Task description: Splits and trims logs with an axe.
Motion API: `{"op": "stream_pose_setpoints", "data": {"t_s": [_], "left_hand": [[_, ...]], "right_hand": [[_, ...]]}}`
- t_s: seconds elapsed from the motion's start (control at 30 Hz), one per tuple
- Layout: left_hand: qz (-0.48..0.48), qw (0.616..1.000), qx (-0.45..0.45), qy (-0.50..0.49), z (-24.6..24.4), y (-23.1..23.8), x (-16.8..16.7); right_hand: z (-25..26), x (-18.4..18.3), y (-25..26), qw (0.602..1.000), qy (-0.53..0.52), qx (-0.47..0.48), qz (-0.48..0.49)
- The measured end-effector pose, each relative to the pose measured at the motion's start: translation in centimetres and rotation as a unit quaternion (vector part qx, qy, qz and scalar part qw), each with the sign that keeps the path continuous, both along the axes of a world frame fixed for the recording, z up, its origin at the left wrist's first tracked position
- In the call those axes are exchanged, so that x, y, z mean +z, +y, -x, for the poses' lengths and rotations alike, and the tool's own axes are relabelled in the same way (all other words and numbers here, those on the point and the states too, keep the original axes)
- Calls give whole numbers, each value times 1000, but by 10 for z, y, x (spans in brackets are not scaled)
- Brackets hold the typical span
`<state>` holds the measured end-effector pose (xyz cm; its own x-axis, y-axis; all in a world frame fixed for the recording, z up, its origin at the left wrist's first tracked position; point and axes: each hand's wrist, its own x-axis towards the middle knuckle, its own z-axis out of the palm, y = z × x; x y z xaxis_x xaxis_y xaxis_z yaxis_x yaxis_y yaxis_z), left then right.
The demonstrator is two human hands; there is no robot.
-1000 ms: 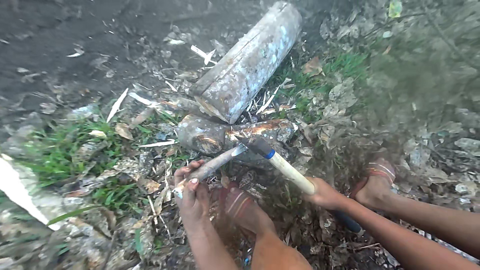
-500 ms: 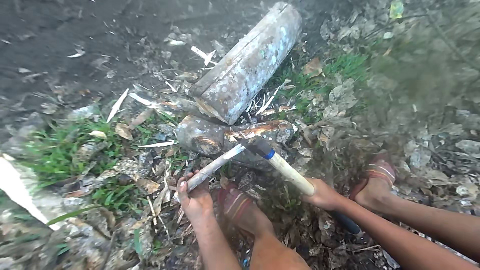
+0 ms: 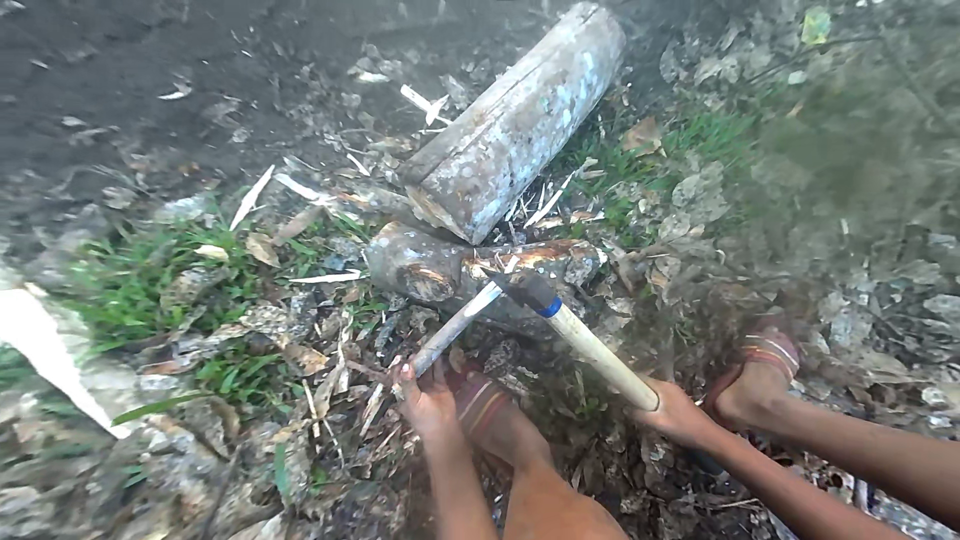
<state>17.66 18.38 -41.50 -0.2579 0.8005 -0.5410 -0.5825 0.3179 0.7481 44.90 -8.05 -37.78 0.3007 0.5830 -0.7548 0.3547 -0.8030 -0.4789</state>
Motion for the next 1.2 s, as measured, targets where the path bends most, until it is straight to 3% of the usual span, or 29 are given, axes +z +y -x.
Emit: {"op": "stream_pose_setpoints", "data": {"t_s": [0.1,0.17,0.27,0.33,0.4,0.47,0.53,0.57,0.63,0.87,0.97,1.1,1.2], "left_hand": [[42,997,26,63,-10,-8,-9],[40,992,-4,123,-4,-17,-12],[2,958,-142,249,27,-28,-10],[-35,904,-283,318,47,-28,-3],[-35,811,-440,384,54,-21,12],[10,656,-581,482,40,-6,37],[58,502,-654,563,7,7,60],[68,450,-663,594,-9,13,68],[64,398,-666,627,-36,26,78],[20,346,-659,668,-77,66,73],[29,336,-658,673,-80,71,77],[50,343,-656,671,-81,68,75],[47,341,-657,670,-80,68,75]], "right_hand": [[7,4,1,999,-26,14,15],[15,12,4,999,-35,25,27],[25,21,9,997,-49,31,42],[22,21,9,998,-43,30,38],[17,20,8,999,-38,25,22],[14,24,6,999,-43,22,6],[17,33,5,998,-58,17,-12],[19,40,6,998,-62,11,-17],[25,57,8,997,-72,-4,-35],[33,101,25,981,-83,-63,-165],[31,94,31,987,-76,-65,-128],[21,59,37,998,-51,-37,-5],[16,54,39,999,-42,-32,-1]]}}
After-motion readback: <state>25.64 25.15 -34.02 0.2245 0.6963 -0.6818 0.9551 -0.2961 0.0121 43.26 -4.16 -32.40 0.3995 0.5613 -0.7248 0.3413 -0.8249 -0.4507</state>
